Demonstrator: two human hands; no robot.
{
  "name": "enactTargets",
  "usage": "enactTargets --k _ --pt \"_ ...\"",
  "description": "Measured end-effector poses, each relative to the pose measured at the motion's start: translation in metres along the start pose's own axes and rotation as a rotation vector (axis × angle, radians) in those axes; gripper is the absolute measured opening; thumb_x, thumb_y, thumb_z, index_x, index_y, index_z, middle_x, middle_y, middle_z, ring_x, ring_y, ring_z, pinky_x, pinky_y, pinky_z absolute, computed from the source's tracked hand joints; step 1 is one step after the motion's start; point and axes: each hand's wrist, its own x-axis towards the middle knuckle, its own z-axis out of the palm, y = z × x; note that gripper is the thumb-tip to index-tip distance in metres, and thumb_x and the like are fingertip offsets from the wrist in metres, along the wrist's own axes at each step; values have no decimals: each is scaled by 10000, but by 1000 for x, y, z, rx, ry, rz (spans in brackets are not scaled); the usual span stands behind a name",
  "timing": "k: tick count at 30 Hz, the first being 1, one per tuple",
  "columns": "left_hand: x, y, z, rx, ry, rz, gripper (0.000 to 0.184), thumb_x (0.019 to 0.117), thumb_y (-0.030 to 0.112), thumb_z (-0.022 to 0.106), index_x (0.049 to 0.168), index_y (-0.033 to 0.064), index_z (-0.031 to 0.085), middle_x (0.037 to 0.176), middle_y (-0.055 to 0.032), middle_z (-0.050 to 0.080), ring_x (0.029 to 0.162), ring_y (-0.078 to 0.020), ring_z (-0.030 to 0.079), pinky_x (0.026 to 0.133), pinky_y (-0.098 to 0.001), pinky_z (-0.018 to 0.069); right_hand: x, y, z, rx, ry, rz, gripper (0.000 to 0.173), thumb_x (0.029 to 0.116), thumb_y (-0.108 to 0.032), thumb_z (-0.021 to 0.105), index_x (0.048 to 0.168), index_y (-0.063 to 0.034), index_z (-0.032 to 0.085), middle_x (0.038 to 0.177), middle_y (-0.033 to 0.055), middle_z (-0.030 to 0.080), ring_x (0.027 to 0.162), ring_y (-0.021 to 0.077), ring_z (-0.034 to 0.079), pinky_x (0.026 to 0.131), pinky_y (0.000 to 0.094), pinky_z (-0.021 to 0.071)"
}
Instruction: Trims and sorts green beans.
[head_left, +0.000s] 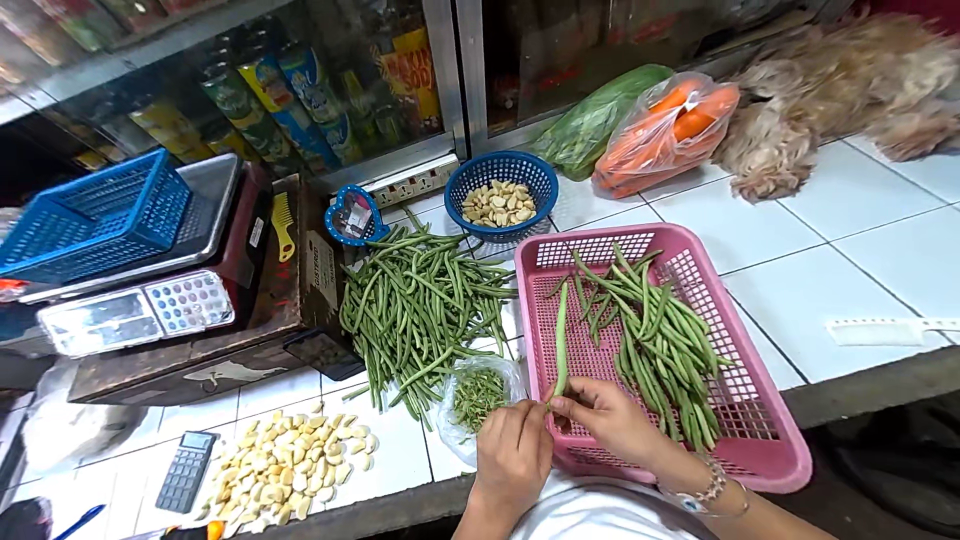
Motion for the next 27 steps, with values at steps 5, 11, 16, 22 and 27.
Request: enactTargets --k 5,11,16,22,27 --pt "-3 -7 3 1 -7 86 223 952 123 526 867 19 703 786 -91 695 696 -181 643 714 -231 533 5 -2 -9 -64 -133 114 130 1013 -25 538 928 7 631 745 -58 610 645 -41 596 659 139 520" --pt "-2 -19 -8 -159 -205 273 185 943 85 539 863 1 683 776 -106 712 681 -186 698 682 -255 571 13 -6 -25 -285 -441 265 189 1058 -95 521 973 45 615 747 4 574 629 11 548 646 187 477" --pt "-10 -17 -12 -375 -338 229 161 910 53 554 829 -8 679 786 -126 715 702 -202 712 678 -275 580 14 -4 -28 -436 -677 327 244 1078 -123 493 1056 87 616 821 107 595 686 113 557 693 283 480" --pt "-21 -30 -15 -306 -285 59 144 876 75 605 806 11 714 734 -92 708 680 -179 696 675 -259 574 14 8 -32 -436 -820 316 226 1067 -126 518 1013 69 620 777 75 579 646 90 533 649 258 458" --pt "-27 -59 -19 40 -87 -457 156 840 19 621 888 -88 725 737 -159 686 586 -204 637 562 -317 535 11 10 -62 -359 -648 327 199 1056 -104 507 1011 54 619 763 31 565 637 55 523 643 238 455"
